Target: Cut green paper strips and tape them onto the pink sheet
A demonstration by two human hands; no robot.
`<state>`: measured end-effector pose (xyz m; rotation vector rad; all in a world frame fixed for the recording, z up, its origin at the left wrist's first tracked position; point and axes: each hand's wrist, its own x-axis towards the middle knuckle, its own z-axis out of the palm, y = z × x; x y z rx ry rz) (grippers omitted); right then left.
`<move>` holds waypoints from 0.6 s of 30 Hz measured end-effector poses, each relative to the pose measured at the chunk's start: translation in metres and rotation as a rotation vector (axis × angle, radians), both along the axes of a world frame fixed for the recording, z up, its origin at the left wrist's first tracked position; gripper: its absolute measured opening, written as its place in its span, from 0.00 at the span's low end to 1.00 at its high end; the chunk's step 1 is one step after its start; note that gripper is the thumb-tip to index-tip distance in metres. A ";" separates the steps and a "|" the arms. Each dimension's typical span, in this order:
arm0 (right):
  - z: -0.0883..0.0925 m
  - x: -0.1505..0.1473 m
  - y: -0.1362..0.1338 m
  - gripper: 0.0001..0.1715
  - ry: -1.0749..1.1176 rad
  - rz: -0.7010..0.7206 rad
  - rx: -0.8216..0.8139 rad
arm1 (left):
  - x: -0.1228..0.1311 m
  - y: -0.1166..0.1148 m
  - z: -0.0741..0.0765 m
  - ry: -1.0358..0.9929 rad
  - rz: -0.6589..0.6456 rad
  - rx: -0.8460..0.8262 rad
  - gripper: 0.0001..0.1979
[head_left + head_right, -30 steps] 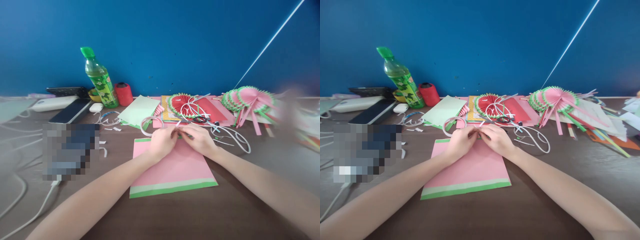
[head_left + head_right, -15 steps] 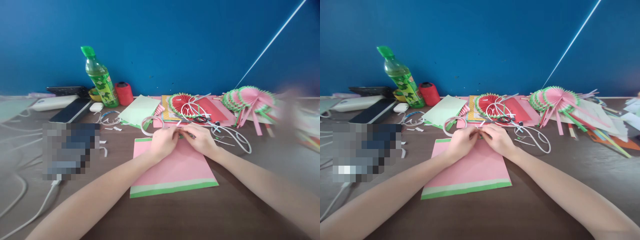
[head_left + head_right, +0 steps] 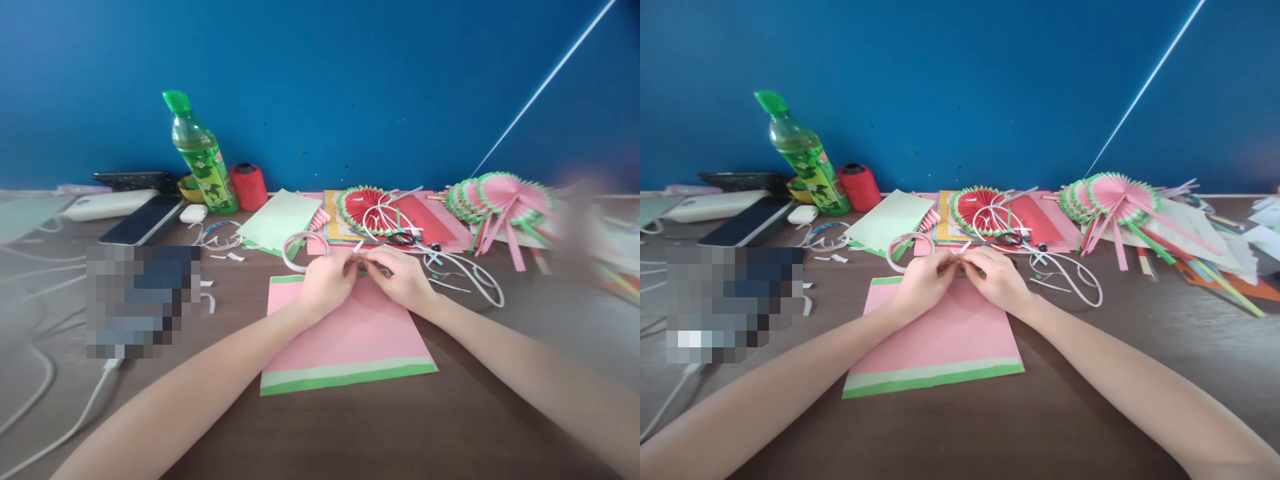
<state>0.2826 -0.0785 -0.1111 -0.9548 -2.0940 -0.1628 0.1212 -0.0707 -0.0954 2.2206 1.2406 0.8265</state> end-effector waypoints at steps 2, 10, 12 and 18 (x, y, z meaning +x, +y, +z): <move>0.000 0.000 0.000 0.09 0.018 -0.008 -0.037 | 0.000 0.000 0.001 -0.024 -0.008 -0.018 0.10; 0.000 0.000 0.000 0.09 0.077 -0.038 -0.090 | 0.000 0.001 0.002 -0.060 -0.005 -0.061 0.11; 0.000 0.000 0.001 0.08 0.077 -0.043 -0.071 | 0.000 0.000 0.002 -0.068 -0.005 -0.068 0.11; -0.001 0.000 0.001 0.06 0.040 -0.021 0.023 | 0.000 0.000 0.004 -0.102 -0.008 -0.067 0.08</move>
